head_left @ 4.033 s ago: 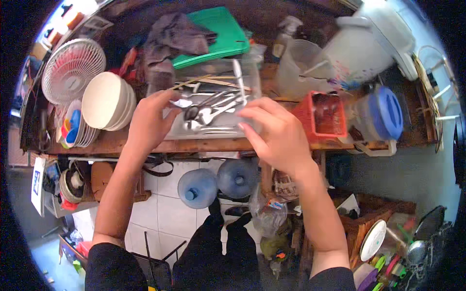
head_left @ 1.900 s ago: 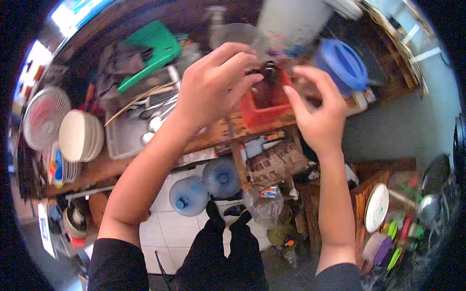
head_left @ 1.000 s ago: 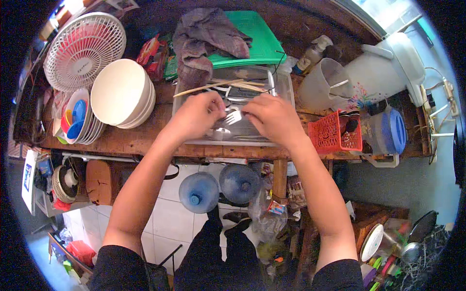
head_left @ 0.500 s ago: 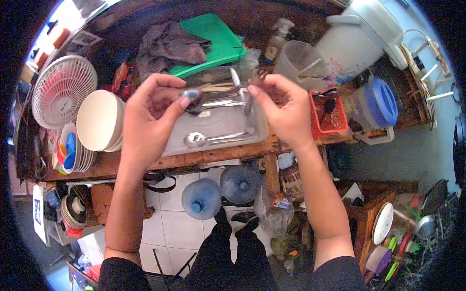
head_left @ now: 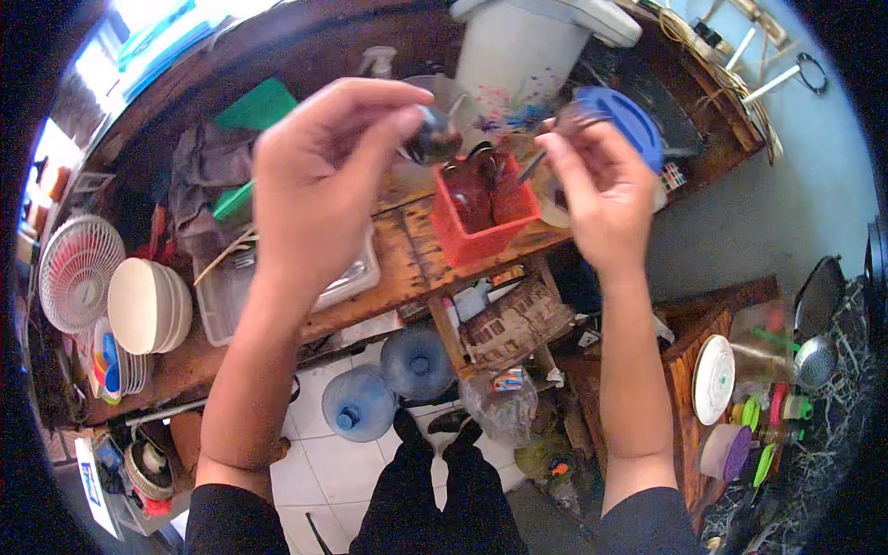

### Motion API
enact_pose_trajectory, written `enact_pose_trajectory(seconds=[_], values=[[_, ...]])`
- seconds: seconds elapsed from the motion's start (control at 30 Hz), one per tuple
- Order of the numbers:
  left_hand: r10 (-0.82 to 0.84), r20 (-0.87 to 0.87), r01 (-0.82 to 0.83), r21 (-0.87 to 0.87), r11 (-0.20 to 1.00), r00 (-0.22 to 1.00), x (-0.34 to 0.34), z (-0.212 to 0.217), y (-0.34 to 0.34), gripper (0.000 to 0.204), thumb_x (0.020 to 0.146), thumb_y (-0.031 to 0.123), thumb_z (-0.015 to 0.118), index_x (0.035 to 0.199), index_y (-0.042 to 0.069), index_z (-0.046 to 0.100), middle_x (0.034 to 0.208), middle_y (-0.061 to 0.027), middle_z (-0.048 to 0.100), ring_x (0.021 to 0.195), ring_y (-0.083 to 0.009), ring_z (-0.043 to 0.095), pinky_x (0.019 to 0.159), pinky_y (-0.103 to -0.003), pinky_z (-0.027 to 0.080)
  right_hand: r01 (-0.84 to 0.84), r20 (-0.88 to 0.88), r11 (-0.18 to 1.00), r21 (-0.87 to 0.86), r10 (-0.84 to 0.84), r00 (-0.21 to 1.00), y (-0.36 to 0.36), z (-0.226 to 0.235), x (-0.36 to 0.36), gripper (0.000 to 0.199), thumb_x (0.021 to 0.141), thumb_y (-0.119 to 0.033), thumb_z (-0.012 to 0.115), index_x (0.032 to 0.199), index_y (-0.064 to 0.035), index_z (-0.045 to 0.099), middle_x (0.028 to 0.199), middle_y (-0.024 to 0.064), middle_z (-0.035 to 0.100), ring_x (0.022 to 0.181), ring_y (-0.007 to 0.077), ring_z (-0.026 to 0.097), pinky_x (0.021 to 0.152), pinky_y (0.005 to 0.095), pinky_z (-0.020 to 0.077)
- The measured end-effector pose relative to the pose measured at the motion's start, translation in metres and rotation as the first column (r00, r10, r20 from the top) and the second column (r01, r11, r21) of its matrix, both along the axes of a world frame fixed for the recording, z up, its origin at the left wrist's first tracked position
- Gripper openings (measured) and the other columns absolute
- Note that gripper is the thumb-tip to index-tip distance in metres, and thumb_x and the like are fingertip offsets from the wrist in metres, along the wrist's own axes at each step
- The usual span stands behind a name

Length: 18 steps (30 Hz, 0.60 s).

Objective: The recorder sorts cutlery and drink sachets into containers on a prep counter.

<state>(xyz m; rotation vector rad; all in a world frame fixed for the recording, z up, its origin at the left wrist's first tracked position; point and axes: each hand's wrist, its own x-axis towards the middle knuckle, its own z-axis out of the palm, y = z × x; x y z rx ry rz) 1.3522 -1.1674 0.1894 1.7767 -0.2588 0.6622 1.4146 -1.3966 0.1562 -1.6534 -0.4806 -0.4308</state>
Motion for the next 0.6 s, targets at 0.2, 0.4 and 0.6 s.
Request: enact_pose_trajectory(seconds=[0.2, 0.4, 0.6], values=[[-0.139, -0.204, 0.159, 0.087, 0.983, 0.969, 0.048, -0.036, -0.056, 0.016, 0.097, 0.008, 0.067, 0.108, 0.0, 0.073, 0.097, -0.005, 0.075, 0.087, -0.0075, 0.067, 0.076, -0.024, 0.053, 0.022, -0.095, 0.98, -0.198, -0.041, 0.995, -0.016, -0.028, 0.015, 0.017, 0.09, -0.01, 0.073, 0.103, 0.0003, 0.073, 0.087, 0.0092, 0.076, 0.077, 0.0167, 0.073, 0.077, 0.0313, 0.0579], [-0.052, -0.001, 0.05, 0.255, 0.966, 0.999, 0.042, -0.057, -0.039, 0.021, 0.099, 0.011, 0.064, 0.114, -0.002, 0.072, 0.12, -0.0151, 0.073, 0.109, -0.0187, 0.068, 0.096, -0.032, 0.053, 0.154, 0.146, 0.869, -0.469, -0.095, 0.985, -0.025, -0.024, -0.002, 0.054, 0.079, -0.009, 0.083, 0.13, -0.0079, 0.063, 0.13, 0.0116, 0.062, 0.118, 0.0261, 0.063, 0.094, 0.0393, 0.0549], [0.278, -0.191, -0.204, 0.334, 0.92, 0.942, -0.044, -0.07, 0.099, 0.015, 0.093, 0.007, 0.069, 0.107, 0.001, 0.072, 0.096, -0.0098, 0.076, 0.088, -0.0131, 0.071, 0.081, -0.029, 0.055, 0.068, 0.412, 0.889, -0.453, 0.141, 0.9, 0.018, -0.023, -0.047, 0.027, 0.079, -0.006, 0.079, 0.104, -0.0071, 0.069, 0.109, 0.0117, 0.069, 0.101, 0.0308, 0.067, 0.091, 0.0396, 0.0536]])
